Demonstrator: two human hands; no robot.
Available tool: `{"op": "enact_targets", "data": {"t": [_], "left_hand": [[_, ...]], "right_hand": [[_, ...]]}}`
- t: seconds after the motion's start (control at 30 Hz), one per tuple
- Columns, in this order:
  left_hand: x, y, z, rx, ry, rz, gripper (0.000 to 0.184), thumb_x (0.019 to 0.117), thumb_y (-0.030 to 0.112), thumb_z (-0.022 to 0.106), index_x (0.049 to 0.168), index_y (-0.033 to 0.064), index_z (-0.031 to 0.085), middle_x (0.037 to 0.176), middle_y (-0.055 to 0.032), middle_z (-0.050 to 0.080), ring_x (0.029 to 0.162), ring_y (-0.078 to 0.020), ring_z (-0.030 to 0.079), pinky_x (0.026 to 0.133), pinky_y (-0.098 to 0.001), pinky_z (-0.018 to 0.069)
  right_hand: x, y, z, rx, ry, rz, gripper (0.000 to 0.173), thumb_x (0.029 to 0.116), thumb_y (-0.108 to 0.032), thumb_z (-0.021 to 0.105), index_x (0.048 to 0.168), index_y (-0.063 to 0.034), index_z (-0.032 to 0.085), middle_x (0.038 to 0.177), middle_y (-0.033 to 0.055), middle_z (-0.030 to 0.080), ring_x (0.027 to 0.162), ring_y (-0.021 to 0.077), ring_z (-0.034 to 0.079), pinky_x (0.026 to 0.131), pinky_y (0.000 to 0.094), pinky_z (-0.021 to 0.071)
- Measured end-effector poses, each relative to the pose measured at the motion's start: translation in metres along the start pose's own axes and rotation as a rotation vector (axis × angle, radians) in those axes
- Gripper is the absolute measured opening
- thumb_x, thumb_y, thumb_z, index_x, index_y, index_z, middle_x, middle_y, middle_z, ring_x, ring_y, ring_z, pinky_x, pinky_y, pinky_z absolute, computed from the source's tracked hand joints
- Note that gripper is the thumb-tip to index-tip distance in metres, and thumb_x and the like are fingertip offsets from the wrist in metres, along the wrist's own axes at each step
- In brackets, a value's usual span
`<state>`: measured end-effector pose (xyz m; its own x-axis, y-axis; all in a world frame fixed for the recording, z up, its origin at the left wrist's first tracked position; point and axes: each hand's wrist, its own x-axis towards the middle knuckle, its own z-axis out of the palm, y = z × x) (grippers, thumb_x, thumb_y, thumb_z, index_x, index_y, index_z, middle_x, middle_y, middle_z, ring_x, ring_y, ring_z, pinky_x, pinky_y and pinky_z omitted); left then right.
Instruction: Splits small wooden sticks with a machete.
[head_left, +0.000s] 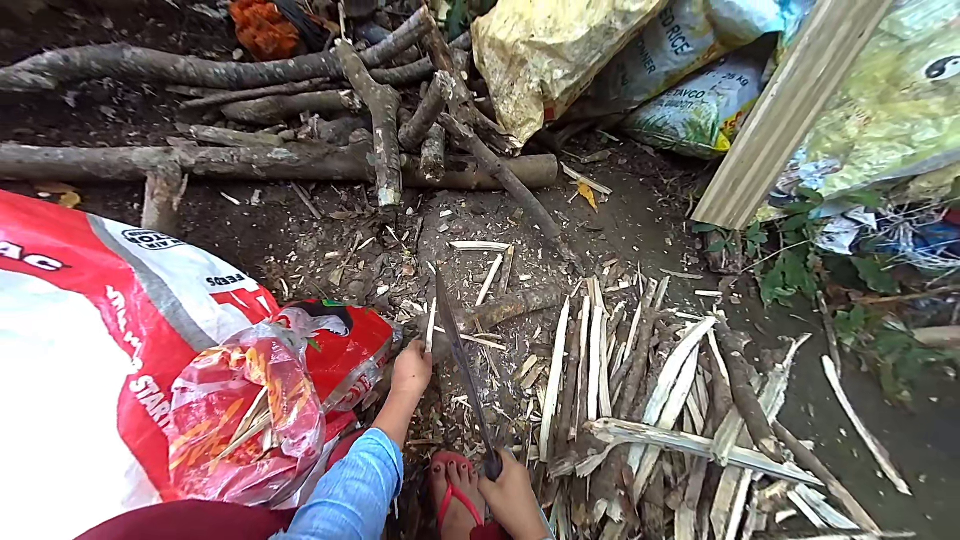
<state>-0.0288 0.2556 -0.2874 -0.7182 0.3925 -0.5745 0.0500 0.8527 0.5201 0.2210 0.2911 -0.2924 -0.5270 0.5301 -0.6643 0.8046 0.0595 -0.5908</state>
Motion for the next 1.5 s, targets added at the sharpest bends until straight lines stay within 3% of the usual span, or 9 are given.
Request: {"op": "enact_targets", "data": {"t": [0.43,0.63,0.87,0.93,1.0,1.1,1.23,1.4,1.5], "left_hand": [[0.006,0.009,0.01,0.109,-0.038,0.087,0.033,0.1063,0.018,0.053,0.132,0.0011,0.064,0.137,-0.0203,0.062,0.128,-0.0332,0.06,0.111,-0.0486,0.0458],[0.011,0.015,0.011,0.08,-0.018,0.135,0.032,0.1052,0.016,0.056,0.131,-0.0007,0.064,0.134,-0.0214,0.063,0.127,-0.0337,0.061,0.111,-0.0477,0.0452],[0.005,0.0,-0.017,-0.119,0.116,0.13,0.033,0.1068,0.01,0.05,0.133,-0.0058,0.062,0.135,-0.0259,0.063,0.131,-0.0357,0.059,0.115,-0.0476,0.042],[0.004,-0.007,-0.021,-0.153,0.16,0.119,0.031,0.1058,0.008,0.051,0.131,-0.0066,0.064,0.133,-0.026,0.064,0.129,-0.0357,0.06,0.114,-0.0474,0.0426],[0.002,-0.011,-0.021,-0.158,0.167,0.1,0.03,0.105,0.008,0.053,0.128,-0.0064,0.065,0.131,-0.0257,0.065,0.127,-0.035,0.061,0.113,-0.0471,0.0437],[-0.002,-0.01,-0.012,-0.134,0.078,0.062,0.03,0.1055,0.013,0.054,0.128,-0.0041,0.064,0.131,-0.0236,0.065,0.126,-0.0335,0.062,0.112,-0.0478,0.0452],[-0.007,-0.001,0.001,-0.129,-0.051,0.011,0.042,0.1089,0.03,0.053,0.132,-0.0041,0.06,0.125,-0.0259,0.066,0.12,-0.0369,0.064,0.107,-0.052,0.0475],[0.004,0.0,0.004,-0.235,-0.057,-0.007,0.037,0.112,0.02,0.041,0.135,-0.0042,0.055,0.123,-0.0265,0.065,0.111,-0.0363,0.067,0.1,-0.0513,0.0515],[0.005,-0.004,-0.007,-0.197,-0.065,0.022,0.032,0.1096,0.017,0.046,0.131,-0.0029,0.059,0.119,-0.024,0.066,0.109,-0.0337,0.066,0.099,-0.0499,0.0502]], "right_hand": [[0.016,0.0,-0.004,0.129,0.132,0.141,0.041,0.0834,-0.007,0.074,0.12,0.0072,0.062,0.085,0.0197,0.068,0.073,0.0301,0.068,0.073,0.0499,0.0563],[-0.002,-0.039,-0.024,0.141,0.207,-0.109,0.044,0.078,-0.008,0.073,0.118,0.0075,0.064,0.08,0.0143,0.065,0.069,0.0238,0.062,0.068,0.0452,0.0529],[0.002,-0.089,-0.027,0.173,0.56,-0.572,0.038,0.0779,-0.016,0.069,0.105,0.0104,0.067,0.073,0.0113,0.066,0.062,0.0146,0.063,0.061,0.0326,0.0547],[0.01,-0.082,-0.019,0.073,0.499,-0.451,0.039,0.0799,-0.012,0.072,0.11,0.0121,0.066,0.079,0.0184,0.068,0.069,0.0261,0.067,0.068,0.0431,0.0572],[0.024,-0.074,-0.016,-0.126,0.219,-0.071,0.045,0.0902,-0.014,0.073,0.128,0.0076,0.061,0.103,0.0254,0.071,0.097,0.0383,0.071,0.091,0.0541,0.0552],[0.056,-0.05,-0.004,-0.31,-0.027,0.234,0.051,0.0941,-0.022,0.071,0.139,-0.0019,0.056,0.124,0.0219,0.069,0.12,0.0362,0.066,0.104,0.0548,0.0508],[0.056,-0.053,-0.004,-0.336,-0.039,0.241,0.05,0.093,-0.021,0.07,0.138,-0.0022,0.057,0.123,0.0207,0.07,0.119,0.0344,0.067,0.102,0.0538,0.0517],[0.059,-0.047,-0.008,-0.222,-0.058,0.182,0.051,0.0912,-0.019,0.073,0.136,0.0008,0.057,0.12,0.0234,0.069,0.116,0.0365,0.066,0.102,0.055,0.0504],[0.063,-0.029,-0.003,0.091,-0.092,0.123,0.043,0.0865,-0.006,0.073,0.125,0.0041,0.058,0.096,0.0187,0.067,0.079,0.0273,0.068,0.077,0.0449,0.0575]]}}
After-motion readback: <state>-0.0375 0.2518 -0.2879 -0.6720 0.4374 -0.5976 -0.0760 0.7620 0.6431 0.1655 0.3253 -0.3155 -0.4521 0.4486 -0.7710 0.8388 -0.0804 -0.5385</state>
